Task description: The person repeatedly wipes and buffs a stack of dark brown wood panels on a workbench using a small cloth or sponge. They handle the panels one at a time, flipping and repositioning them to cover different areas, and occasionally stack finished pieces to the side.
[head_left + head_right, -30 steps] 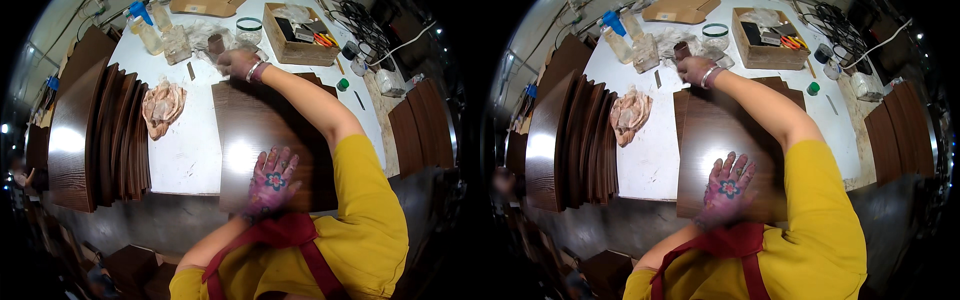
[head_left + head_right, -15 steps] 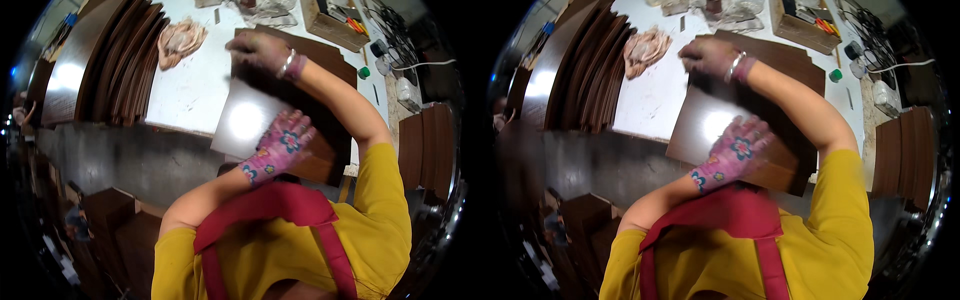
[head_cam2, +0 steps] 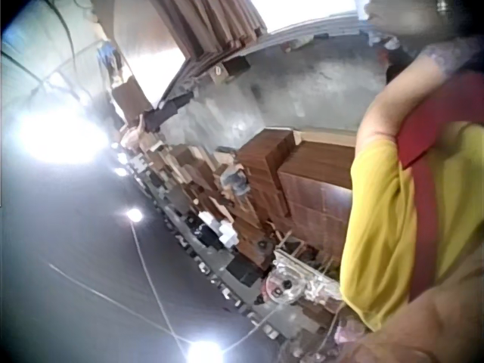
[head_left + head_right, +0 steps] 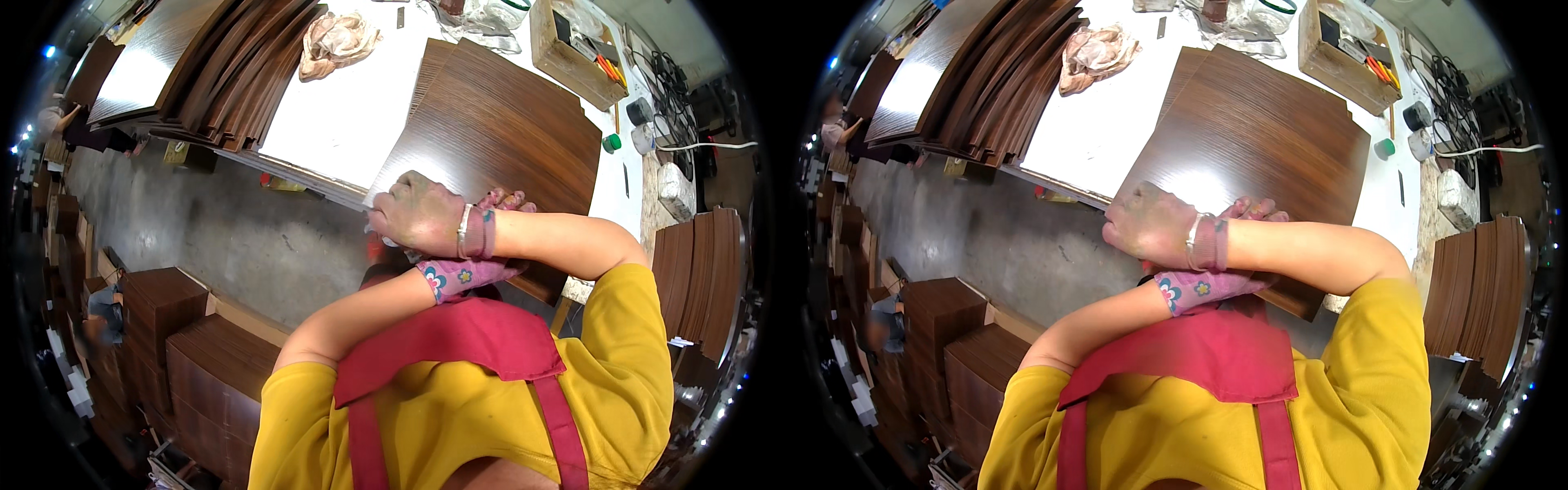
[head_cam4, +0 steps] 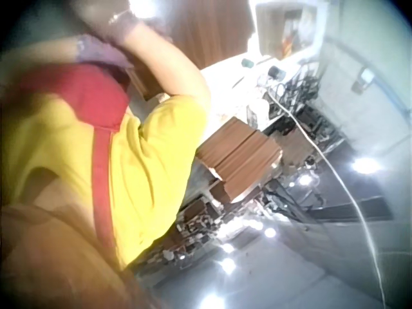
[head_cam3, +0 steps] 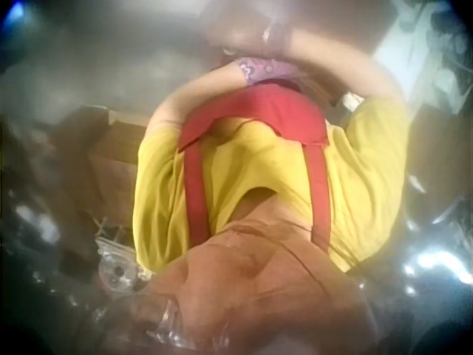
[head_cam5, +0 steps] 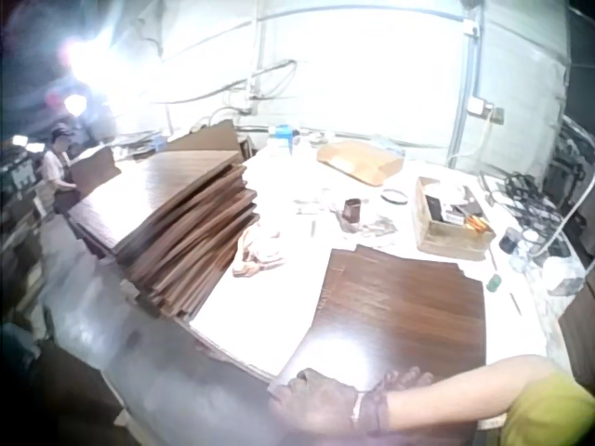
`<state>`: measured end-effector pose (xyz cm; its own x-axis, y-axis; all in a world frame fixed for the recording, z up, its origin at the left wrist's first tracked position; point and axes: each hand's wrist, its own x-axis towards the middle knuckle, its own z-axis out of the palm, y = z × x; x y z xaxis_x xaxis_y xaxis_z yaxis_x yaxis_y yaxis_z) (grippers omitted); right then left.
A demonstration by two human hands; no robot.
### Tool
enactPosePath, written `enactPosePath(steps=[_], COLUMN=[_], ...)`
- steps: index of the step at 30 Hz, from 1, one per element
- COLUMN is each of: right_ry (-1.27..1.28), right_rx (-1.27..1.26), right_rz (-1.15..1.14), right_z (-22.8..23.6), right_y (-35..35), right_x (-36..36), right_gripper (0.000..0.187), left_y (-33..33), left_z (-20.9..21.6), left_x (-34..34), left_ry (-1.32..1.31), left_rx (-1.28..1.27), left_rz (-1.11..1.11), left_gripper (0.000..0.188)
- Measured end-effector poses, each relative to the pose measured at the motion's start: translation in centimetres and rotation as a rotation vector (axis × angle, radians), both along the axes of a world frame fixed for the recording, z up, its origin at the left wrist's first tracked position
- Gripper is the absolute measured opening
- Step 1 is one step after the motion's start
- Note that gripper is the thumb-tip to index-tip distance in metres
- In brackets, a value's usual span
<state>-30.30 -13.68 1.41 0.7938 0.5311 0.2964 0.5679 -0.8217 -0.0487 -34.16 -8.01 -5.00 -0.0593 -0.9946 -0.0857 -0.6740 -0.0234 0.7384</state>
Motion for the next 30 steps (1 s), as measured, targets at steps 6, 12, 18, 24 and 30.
enactPosePath(steps=[6,12,18,24,30], right_ry=[0.005,0.046,-0.176,-0.234,-0.332], right_rx=[0.167,0.837,1.255,1.747,1.942], right_rz=[-0.161,-0.449,-1.048,-1.148,-1.001], right_z=[0.0,4.0,1.7,-3.9,-2.9], right_y=[1.7,-6.9,-16.9,-12.3,-11.6], right_x=[7.0,0.9,-18.7,-23.8,-23.2], right_gripper=[0.011,0.028,0.029,0.043,0.042], left_y=[-0.7,0.9,8.1,8.4,5.8], left_z=[0.5,3.5,7.5,6.6,10.5], left_x=[0.4,4.2,18.2,18.3,17.2], left_ry=[-0.178,-0.252,0.312,0.528,0.404], left_rx=[-0.23,-0.669,-0.191,0.418,0.37], left_rz=[0.07,0.162,0.786,0.643,0.651], left_gripper=[0.051,0.033,0.037,0.047,0.054])
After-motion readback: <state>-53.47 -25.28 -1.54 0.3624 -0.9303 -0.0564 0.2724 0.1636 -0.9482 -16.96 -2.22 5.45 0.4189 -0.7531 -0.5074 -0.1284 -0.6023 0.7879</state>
